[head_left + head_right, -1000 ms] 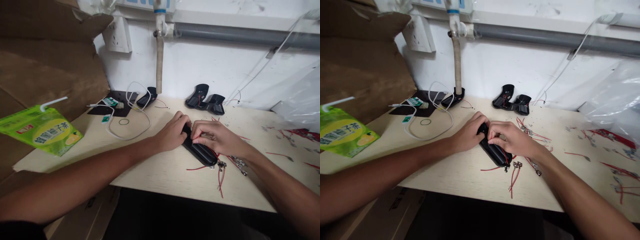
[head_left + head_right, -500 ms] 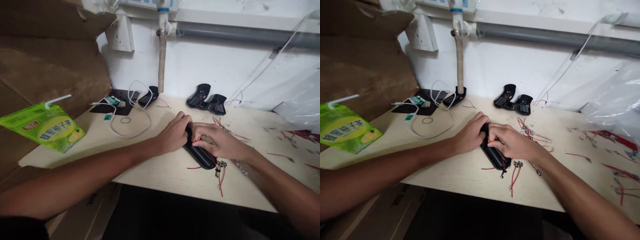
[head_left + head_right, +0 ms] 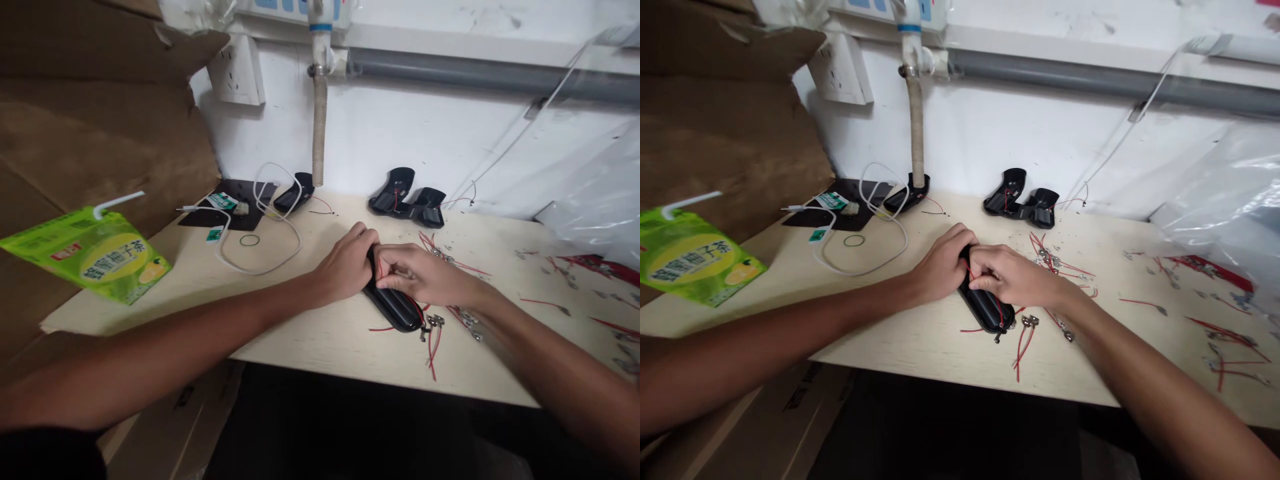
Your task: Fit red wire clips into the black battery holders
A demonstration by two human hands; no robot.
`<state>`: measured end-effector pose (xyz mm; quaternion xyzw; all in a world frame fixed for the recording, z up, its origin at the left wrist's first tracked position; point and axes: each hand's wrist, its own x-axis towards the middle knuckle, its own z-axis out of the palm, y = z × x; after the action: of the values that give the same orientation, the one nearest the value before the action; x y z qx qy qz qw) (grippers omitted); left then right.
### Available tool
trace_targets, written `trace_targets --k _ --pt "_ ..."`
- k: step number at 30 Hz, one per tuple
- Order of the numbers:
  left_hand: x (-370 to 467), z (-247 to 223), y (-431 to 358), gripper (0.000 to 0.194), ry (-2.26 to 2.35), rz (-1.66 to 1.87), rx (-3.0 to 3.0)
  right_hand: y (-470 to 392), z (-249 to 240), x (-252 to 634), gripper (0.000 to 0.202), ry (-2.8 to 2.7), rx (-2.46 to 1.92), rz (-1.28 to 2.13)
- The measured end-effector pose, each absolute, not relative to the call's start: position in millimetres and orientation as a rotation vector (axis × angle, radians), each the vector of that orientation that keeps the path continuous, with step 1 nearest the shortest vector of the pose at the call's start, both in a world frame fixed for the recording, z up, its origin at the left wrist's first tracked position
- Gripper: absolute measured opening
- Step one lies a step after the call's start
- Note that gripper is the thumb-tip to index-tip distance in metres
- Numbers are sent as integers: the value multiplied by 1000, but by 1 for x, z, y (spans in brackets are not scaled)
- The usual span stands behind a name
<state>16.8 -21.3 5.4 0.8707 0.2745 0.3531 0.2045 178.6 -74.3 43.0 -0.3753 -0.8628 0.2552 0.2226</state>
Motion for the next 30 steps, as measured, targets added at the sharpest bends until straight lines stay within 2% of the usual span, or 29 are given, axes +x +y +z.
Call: trace_targets --k 2,4,7,13,17,26,30 --pt "16 6 -20 20 723 1013 2425 -75 43 178 19 -2260 -1091 836" --pt "14 6 -19 23 662 1047 2436 -75 43 178 21 -2156 -1188 818" --pt "11 7 -19 30 612 1103 2453 -74 40 177 34 -1990 -1384 769" --pt "8 9 -21 42 483 1304 2476 -70 29 174 48 -1697 -1301 1254" --pt "9 13 -20 41 312 1431 2511 -71 27 171 45 -1636 -1218 1323" --pt "8 15 -16 45 308 1415 2603 -73 29 165 40 -1620 -1234 1268" --pt "6 19 -13 43 270 1476 2612 -73 34 170 34 -1519 -1137 1420"
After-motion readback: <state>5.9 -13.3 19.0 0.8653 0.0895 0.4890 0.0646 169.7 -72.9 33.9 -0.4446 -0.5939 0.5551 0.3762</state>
